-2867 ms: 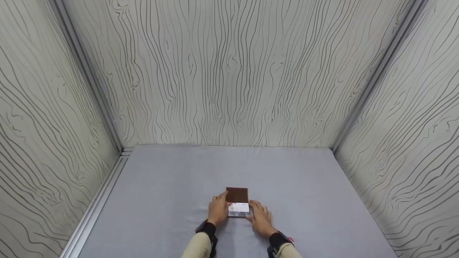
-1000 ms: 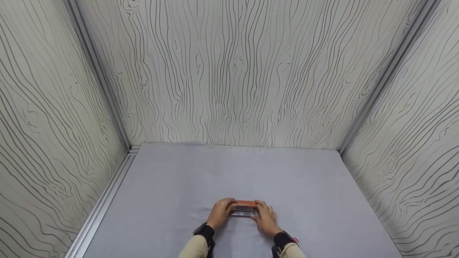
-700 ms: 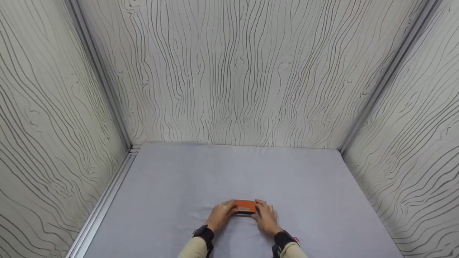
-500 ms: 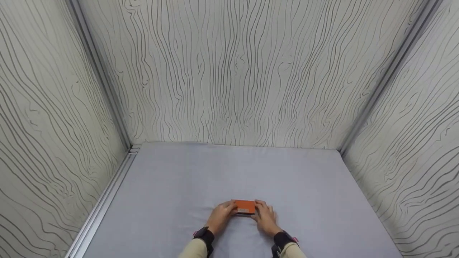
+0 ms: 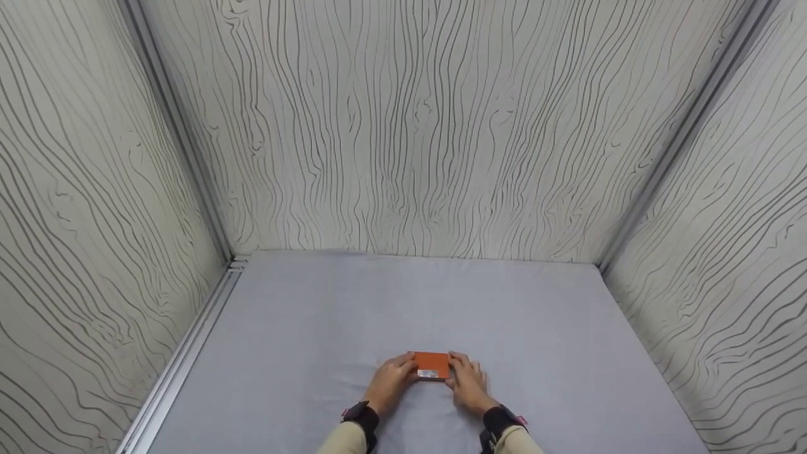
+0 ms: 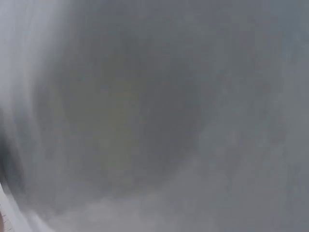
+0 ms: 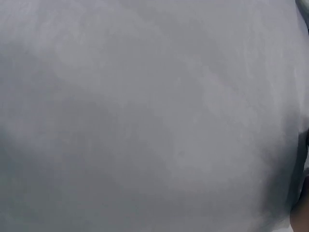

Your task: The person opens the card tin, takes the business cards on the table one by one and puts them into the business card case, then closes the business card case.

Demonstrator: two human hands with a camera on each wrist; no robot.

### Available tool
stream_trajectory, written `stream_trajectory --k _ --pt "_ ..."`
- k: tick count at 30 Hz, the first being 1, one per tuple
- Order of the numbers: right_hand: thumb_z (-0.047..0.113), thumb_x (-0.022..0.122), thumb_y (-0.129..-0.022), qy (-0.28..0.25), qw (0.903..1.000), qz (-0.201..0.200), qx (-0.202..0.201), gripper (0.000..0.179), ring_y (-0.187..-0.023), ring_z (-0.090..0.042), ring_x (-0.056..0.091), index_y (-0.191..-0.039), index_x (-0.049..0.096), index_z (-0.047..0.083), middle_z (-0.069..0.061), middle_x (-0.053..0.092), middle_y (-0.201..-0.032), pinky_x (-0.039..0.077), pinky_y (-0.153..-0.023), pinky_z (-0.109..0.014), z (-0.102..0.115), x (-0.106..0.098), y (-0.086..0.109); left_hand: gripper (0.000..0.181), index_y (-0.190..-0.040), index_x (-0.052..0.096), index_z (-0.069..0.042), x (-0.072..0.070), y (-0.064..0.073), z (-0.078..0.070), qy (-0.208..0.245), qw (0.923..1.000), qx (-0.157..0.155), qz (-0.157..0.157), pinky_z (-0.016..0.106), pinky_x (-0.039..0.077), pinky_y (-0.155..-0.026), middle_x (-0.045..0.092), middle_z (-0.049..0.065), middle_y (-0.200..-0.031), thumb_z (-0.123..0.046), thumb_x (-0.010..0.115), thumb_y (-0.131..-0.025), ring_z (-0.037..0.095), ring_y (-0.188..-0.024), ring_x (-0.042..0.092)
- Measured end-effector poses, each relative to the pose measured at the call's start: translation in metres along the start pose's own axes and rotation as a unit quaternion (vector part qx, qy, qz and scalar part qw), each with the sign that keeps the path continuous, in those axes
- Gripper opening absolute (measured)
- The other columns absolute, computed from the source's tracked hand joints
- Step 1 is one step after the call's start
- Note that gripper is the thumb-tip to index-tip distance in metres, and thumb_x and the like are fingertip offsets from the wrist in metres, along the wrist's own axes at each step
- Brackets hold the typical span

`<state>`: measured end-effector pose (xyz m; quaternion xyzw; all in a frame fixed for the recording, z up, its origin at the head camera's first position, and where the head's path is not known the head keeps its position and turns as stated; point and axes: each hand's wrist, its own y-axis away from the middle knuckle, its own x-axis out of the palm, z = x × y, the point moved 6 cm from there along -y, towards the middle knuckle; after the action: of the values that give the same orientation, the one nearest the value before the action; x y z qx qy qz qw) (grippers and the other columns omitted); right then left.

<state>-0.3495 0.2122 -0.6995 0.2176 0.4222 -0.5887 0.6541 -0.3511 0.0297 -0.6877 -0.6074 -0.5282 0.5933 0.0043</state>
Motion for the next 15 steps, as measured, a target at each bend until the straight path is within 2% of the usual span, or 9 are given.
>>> stream_trajectory --k 6,8,12,15 --pt "-0.003 0.065 -0.086 -0.002 0.9998 0.019 0.002 0.046 -0.109 -0.037 0.044 -0.131 0.056 -0.005 -0.017 0.048 -0.139 0.036 -0.084 -0.05 0.001 0.002 -0.006 0.019 -0.099 0.071 -0.004 -0.004 -0.002 -0.001 -0.005 0.9998 -0.005 -0.017 0.04 0.057 -0.083 0.07 0.018 -0.112 -0.013 0.076 -0.083 0.03 -0.099 0.069" --pt "-0.007 0.063 -0.083 0.002 0.9999 0.013 -0.01 0.048 -0.106 -0.038 0.045 -0.13 0.057 -0.005 -0.019 0.048 -0.138 0.036 -0.08 -0.05 0.002 0.001 -0.006 0.018 -0.098 0.071 -0.004 -0.003 -0.003 -0.002 -0.009 0.9999 -0.007 -0.012 0.04 0.057 -0.084 0.07 0.018 -0.112 -0.011 0.077 -0.083 0.03 -0.099 0.069" --pt "-0.009 0.063 -0.079 0.016 0.9995 -0.008 -0.026 0.048 -0.104 -0.038 0.046 -0.127 0.059 -0.006 -0.02 0.051 -0.134 0.038 -0.076 -0.048 0.0 -0.004 -0.004 0.018 -0.1 0.072 -0.004 0.002 -0.007 -0.003 -0.021 0.9995 -0.013 0.02 0.038 0.055 -0.086 0.069 0.018 -0.114 -0.011 0.076 -0.084 0.03 -0.103 0.068" --pt "-0.008 0.064 -0.081 0.01 0.9998 -0.003 -0.019 0.046 -0.108 -0.039 0.048 -0.127 0.059 -0.008 -0.021 0.053 -0.132 0.041 -0.081 -0.05 -0.002 -0.009 -0.004 0.017 -0.101 0.073 -0.004 0.005 -0.011 -0.004 -0.028 0.9988 -0.013 0.038 0.037 0.055 -0.088 0.069 0.017 -0.116 -0.01 0.075 -0.086 0.029 -0.105 0.067"
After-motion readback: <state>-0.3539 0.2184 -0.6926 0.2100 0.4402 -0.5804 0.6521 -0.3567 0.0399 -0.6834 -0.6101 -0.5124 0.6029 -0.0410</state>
